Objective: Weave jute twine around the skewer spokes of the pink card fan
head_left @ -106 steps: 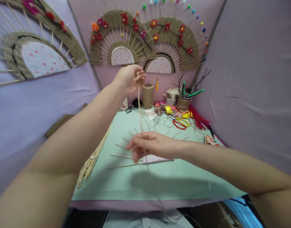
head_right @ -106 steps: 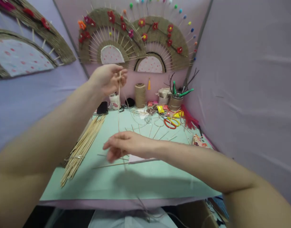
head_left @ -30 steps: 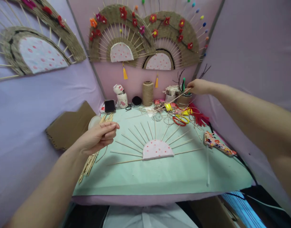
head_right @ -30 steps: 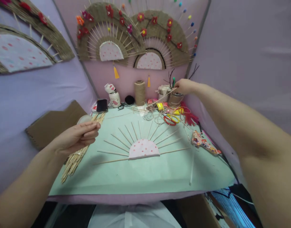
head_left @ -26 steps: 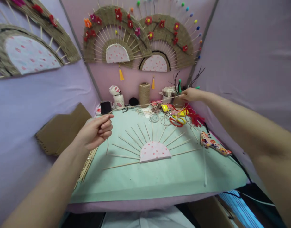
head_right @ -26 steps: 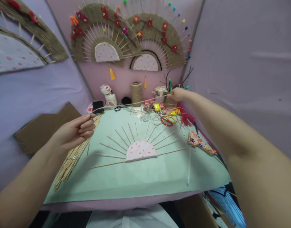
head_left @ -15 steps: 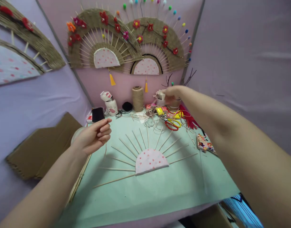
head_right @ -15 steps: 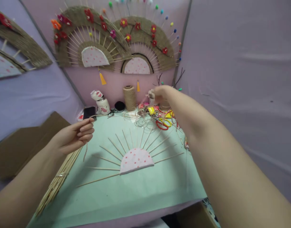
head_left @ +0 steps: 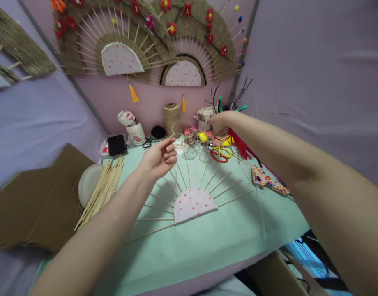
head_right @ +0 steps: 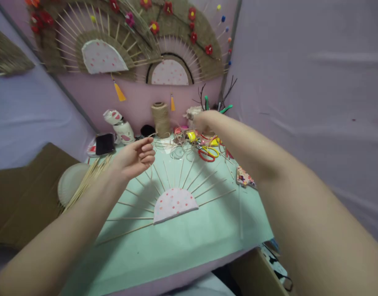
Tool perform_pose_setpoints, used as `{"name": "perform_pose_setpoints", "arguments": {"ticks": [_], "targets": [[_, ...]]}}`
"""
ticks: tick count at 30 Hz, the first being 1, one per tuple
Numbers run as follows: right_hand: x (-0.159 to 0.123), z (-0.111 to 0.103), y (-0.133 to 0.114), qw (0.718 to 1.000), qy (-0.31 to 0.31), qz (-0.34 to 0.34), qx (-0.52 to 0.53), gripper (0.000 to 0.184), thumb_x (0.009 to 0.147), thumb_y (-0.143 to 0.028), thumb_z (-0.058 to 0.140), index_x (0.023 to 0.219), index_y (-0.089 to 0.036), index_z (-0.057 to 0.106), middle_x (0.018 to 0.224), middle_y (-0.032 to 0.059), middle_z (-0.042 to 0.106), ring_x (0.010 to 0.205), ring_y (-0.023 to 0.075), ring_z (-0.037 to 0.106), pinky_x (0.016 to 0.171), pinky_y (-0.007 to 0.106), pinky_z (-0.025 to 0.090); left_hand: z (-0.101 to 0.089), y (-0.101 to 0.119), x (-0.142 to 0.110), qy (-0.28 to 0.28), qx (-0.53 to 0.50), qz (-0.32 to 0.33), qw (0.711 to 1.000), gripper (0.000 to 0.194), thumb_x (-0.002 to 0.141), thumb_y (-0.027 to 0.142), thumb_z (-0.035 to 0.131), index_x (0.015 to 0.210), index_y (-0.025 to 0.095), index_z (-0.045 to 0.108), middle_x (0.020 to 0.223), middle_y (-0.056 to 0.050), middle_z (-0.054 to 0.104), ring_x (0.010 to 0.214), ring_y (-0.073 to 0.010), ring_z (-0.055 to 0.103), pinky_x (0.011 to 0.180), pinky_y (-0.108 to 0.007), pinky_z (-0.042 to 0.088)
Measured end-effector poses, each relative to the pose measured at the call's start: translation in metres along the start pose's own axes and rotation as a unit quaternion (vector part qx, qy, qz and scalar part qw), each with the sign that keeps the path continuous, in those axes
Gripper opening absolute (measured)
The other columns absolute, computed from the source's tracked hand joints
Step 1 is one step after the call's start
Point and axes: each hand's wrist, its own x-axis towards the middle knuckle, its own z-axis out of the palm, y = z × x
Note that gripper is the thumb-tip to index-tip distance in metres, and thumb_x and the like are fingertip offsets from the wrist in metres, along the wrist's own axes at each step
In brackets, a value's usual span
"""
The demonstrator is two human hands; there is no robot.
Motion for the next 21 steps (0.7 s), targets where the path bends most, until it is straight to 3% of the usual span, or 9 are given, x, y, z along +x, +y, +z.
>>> {"name": "perform_pose_setpoints", "arguments": {"ticks": [3,6,9,11,13,16,18,19,21], "targets": [[-0.041,0.019,0.016,0.997,-0.067,0.0,-0.043,0.019,0.059,-0.016,0.081,0.069,-0.016,0.066,0.064,-0.0003,0.063,0.073,0.0152,0.06,0.078,0.03,0.046,-0.003,-0.017,0.015,0.014,-0.007,-0.01,1.0,0.021,0.092,0.011,0.039,0.076,0.013,0.051,0.048,0.008,0.031,0.035,-0.0035,0.027,0.034,-0.014,0.019],[-0.094,0.047,0.009,0.98,-0.156,-0.03,0.123,0.014,0.079,-0.034,0.067,0.08,-0.02,0.067,0.081,0.003,0.069,0.075,0.016,0.062,0.071,0.03,0.05,-0.004,-0.03,0.031,0.033,-0.018,0.005,0.999,0.022,0.091,0.009,0.038,0.072,0.014,0.049,0.047,0.007,0.032,0.035,-0.0038,0.026,0.035,-0.015,0.02],[-0.141,0.087,-0.006,0.933,-0.194,-0.012,0.303,0.022,0.083,-0.042,0.062,0.088,-0.021,0.065,0.092,0.0039,0.068,0.08,0.0141,0.062,0.07,0.027,0.05,0.004,-0.039,0.046,0.058,-0.015,0.03,0.998,0.022,0.09,0.008,0.039,0.071,0.014,0.049,0.048,0.006,0.037,0.037,-0.004,0.027,0.037,-0.015,0.022],[-0.157,0.106,-0.013,0.89,-0.219,0.038,0.398,0.022,0.08,-0.041,0.067,0.083,-0.019,0.062,0.08,0.0021,0.067,0.07,0.0113,0.06,0.065,0.024,0.048,0.011,-0.041,0.05,0.075,0.012,0.041,0.996,0.02,0.089,0.008,0.041,0.072,0.013,0.052,0.05,0.004,0.042,0.039,-0.0042,0.033,0.04,-0.015,0.027],[-0.158,0.11,-0.014,0.847,-0.216,0.092,0.476,0.022,0.079,-0.038,0.068,0.077,-0.018,0.059,0.057,-0.0047,0.054,0.05,0.0074,0.048,0.055,0.022,0.044,0.015,-0.039,0.043,0.08,0.079,0.038,0.993,0.014,0.087,0.009,0.048,0.075,0.012,0.057,0.057,0.0,0.052,0.047,-0.0058,0.045,0.047,-0.016,0.036],[-0.145,0.083,-0.002,0.805,-0.071,0.099,0.58,0.02,0.083,-0.035,0.061,0.074,-0.019,0.057,0.043,-0.0121,0.027,0.039,0.0056,0.025,0.046,0.019,0.037,0.009,-0.038,0.005,0.086,0.199,0.054,0.975,0.007,0.077,0.011,0.066,0.084,0.011,0.065,0.082,-0.008,0.067,0.073,-0.0099,0.061,0.065,-0.018,0.044],[-0.137,0.057,0.014,0.777,0.089,0.077,0.618,0.018,0.085,-0.033,0.059,0.073,-0.02,0.055,0.044,-0.0108,0.03,0.04,0.0063,0.028,0.047,0.018,0.037,-0.004,-0.05,-0.039,0.098,0.197,0.078,0.972,0.025,0.072,0.011,0.072,0.096,0.015,0.067,0.105,-0.01,0.069,0.096,-0.0128,0.063,0.08,-0.02,0.046],[-0.137,0.047,0.023,0.767,0.151,0.073,0.62,0.017,0.085,-0.034,0.058,0.074,-0.021,0.056,0.046,-0.0097,0.035,0.042,0.0065,0.032,0.048,0.018,0.038,-0.012,-0.062,-0.063,0.107,0.173,0.058,0.977,0.03,0.072,0.011,0.072,0.101,0.016,0.067,0.112,-0.011,0.068,0.104,-0.0159,0.062,0.086,-0.023,0.047],[-0.144,0.039,0.041,0.761,0.204,0.087,0.609,0.019,0.083,-0.038,0.058,0.074,-0.022,0.057,0.051,-0.0078,0.042,0.044,0.0069,0.036,0.048,0.019,0.039,-0.027,-0.093,-0.107,0.116,0.117,-0.037,0.986,0.04,0.07,0.014,0.074,0.109,0.016,0.066,0.122,-0.016,0.064,0.111,-0.0233,0.062,0.092,-0.031,0.049]]}}
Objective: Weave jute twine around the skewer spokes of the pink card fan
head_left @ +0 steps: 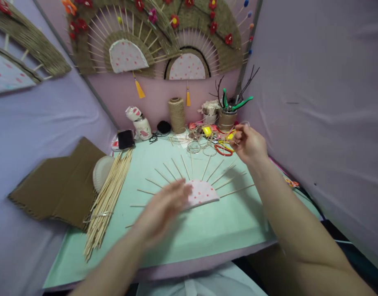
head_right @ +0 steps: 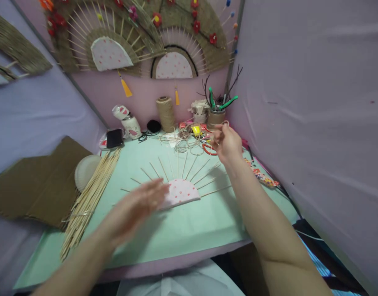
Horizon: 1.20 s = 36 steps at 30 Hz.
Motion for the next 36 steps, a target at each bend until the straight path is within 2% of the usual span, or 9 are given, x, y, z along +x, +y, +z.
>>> {"name": "perform_pose_setpoints", "arguments": {"ticks": [3,6,12,17,19,24,30,34,36], "targets": [[-0.021,-0.021,0.023,0.998,0.011,0.029,-0.052,0.023,0.078,-0.045,0.062,0.076,-0.023,0.06,0.059,-0.0053,0.049,0.048,0.0082,0.042,0.051,0.022,0.043,-0.011,-0.054,-0.033,0.061,-0.084,-0.103,0.989,0.043,0.067,0.006,0.074,0.108,0.014,0.064,0.131,-0.018,0.058,0.114,-0.0253,0.061,0.096,-0.031,0.05],[-0.055,-0.026,0.062,0.982,-0.062,0.062,-0.166,0.026,0.077,-0.05,0.06,0.076,-0.024,0.062,0.07,-0.0002,0.058,0.059,0.0138,0.054,0.062,0.029,0.049,-0.009,-0.079,-0.033,0.126,-0.195,-0.063,0.971,0.041,0.071,-0.002,0.065,0.109,0.013,0.06,0.129,-0.019,0.058,0.117,-0.0246,0.06,0.098,-0.031,0.051],[-0.093,-0.018,0.101,0.862,-0.224,-0.073,-0.448,0.027,0.09,-0.041,0.044,0.084,-0.026,0.065,0.095,0.0057,0.069,0.096,0.0257,0.061,0.089,0.04,0.044,-0.002,-0.07,-0.011,0.148,-0.344,-0.027,0.927,0.022,0.082,0.0,0.052,0.097,0.015,0.058,0.106,-0.015,0.067,0.106,-0.0215,0.066,0.09,-0.03,0.056],[-0.097,-0.019,0.098,0.83,-0.239,-0.132,-0.487,0.032,0.094,-0.04,0.037,0.088,-0.025,0.065,0.098,0.0073,0.068,0.096,0.0244,0.061,0.088,0.037,0.044,0.001,-0.063,0.016,0.114,-0.258,-0.049,0.958,0.005,0.085,0.017,0.061,0.081,0.019,0.061,0.075,-0.004,0.067,0.067,-0.0118,0.066,0.058,-0.019,0.053],[-0.097,-0.018,0.096,0.833,-0.233,-0.143,-0.482,0.034,0.094,-0.039,0.036,0.09,-0.023,0.065,0.097,0.0076,0.068,0.095,0.0232,0.061,0.087,0.036,0.044,0.005,-0.06,0.029,0.132,-0.163,0.001,0.978,0.006,0.083,0.024,0.066,0.082,0.02,0.062,0.07,-0.001,0.065,0.056,-0.0095,0.061,0.048,-0.018,0.048],[-0.087,-0.016,0.077,0.89,-0.225,-0.074,-0.391,0.03,0.09,-0.04,0.046,0.088,-0.02,0.069,0.1,0.0077,0.07,0.095,0.0219,0.062,0.087,0.037,0.047,0.006,-0.035,0.032,0.111,0.012,0.096,0.989,0.012,0.082,0.013,0.062,0.092,0.019,0.062,0.086,-0.003,0.073,0.075,-0.0152,0.069,0.07,-0.027,0.058],[-0.026,-0.038,0.009,0.986,-0.086,0.026,-0.139,0.022,0.085,-0.038,0.06,0.077,-0.019,0.067,0.087,0.0053,0.071,0.081,0.0147,0.065,0.072,0.028,0.053,-0.049,0.041,-0.032,0.224,0.187,0.123,0.949,0.01,0.08,0.014,0.06,0.089,0.011,0.064,0.087,-0.011,0.074,0.072,-0.0178,0.071,0.061,-0.024,0.059],[0.017,-0.054,-0.03,0.993,0.102,-0.052,-0.03,0.024,0.093,-0.024,0.047,0.073,-0.019,0.059,0.08,0.0,0.066,0.07,0.0087,0.063,0.067,0.023,0.053,-0.086,0.076,-0.08,0.263,0.216,0.139,0.93,0.022,0.073,0.018,0.066,0.094,0.014,0.065,0.085,-0.01,0.074,0.064,-0.0181,0.069,0.054,-0.026,0.059],[0.027,-0.057,-0.038,0.99,0.12,-0.07,-0.036,0.024,0.093,-0.025,0.046,0.073,-0.018,0.057,0.075,-0.0001,0.064,0.064,0.0083,0.062,0.061,0.021,0.052,-0.091,0.082,-0.09,0.256,0.199,0.145,0.935,0.026,0.071,0.024,0.069,0.095,0.015,0.066,0.085,-0.009,0.074,0.066,-0.0195,0.07,0.056,-0.027,0.059]]}}
